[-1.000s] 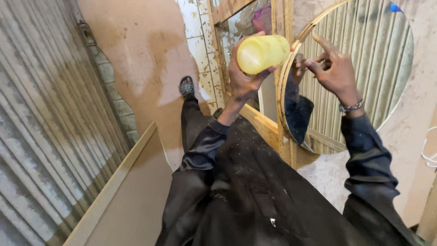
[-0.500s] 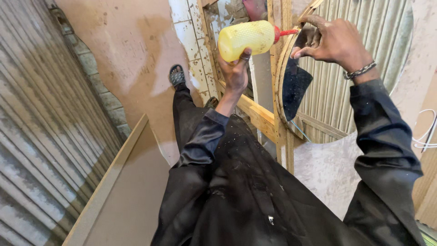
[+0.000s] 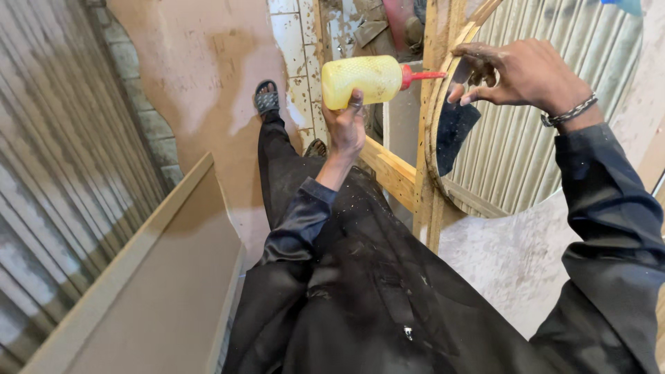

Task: The person applies glue from a yellow squeeze bottle along the edges of round mirrors resting on a wooden workbench. The person repeatedly picks up the bottle, applies glue to the mirror perimeter, and sets the bottle down, working on multiple mirrors in sequence.

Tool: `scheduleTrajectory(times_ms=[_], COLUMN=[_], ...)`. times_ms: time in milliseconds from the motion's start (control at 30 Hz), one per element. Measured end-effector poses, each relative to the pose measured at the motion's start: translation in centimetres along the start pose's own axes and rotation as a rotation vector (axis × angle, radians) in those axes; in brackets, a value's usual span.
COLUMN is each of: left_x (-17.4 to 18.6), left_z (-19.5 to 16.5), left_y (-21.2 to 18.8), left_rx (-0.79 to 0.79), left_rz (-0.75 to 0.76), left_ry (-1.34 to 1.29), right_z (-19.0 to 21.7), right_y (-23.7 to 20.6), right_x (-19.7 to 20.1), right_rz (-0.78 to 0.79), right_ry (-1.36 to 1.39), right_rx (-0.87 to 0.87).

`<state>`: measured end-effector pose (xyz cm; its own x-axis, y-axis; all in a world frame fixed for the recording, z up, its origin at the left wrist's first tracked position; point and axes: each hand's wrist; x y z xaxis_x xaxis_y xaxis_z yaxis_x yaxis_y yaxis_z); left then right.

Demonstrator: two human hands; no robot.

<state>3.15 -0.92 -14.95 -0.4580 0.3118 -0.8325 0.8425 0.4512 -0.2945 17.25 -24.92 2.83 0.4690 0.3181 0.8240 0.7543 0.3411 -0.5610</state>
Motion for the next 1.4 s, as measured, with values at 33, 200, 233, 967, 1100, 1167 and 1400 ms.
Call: scheduleTrajectory(times_ms=[33, 200, 233, 967, 1100, 1167, 1400], left_x=[0.4, 2.6, 3.0, 7.8, 8.4, 8.6, 9.3], left_z=[-0.1, 0.3, 0.4, 2.0, 2.1, 2.3, 3.4], left_y=[-0.6, -3.1, -3.6, -14.0, -15.9, -16.8, -19.2], left_rx=[0.003, -0.026, -0.032, 0.074, 0.136, 0.152, 0.325], left_rz=[-0.008, -0.082, -0.093, -0.267, -0.316, -0.311, -0.299], left_ry=[-0.011, -0.073, -0.079, -0.226, -0.235, -0.250, -0.270], right_z=[0.2, 1.6, 1.8, 4.3, 4.5, 4.8, 6.3], right_y=[-0.2, -1.4, -1.6, -6.2, -7.1, -7.6, -10.0], right_x=[0.1, 0.3, 0.3, -3.3, -4.3, -4.6, -5.2], right_rz=[0.000, -0.022, -0.012, -0.043, -0.044, -0.068, 0.058], right_ry=[-0.014, 0.107, 0.093, -0.242, -0.242, -0.142, -0.449], right_rx=[0.016, 0.123, 0.126, 0.274, 0.291, 0.344, 0.349])
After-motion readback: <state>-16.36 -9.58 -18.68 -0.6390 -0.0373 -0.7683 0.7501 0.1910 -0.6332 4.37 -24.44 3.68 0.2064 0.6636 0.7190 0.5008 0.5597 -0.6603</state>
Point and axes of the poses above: each hand's wrist, its own y-axis towards the middle knuckle, its own x-axis out of the back of the hand, z = x × y, and after that the axes turned 12 degrees about -x, right-handed
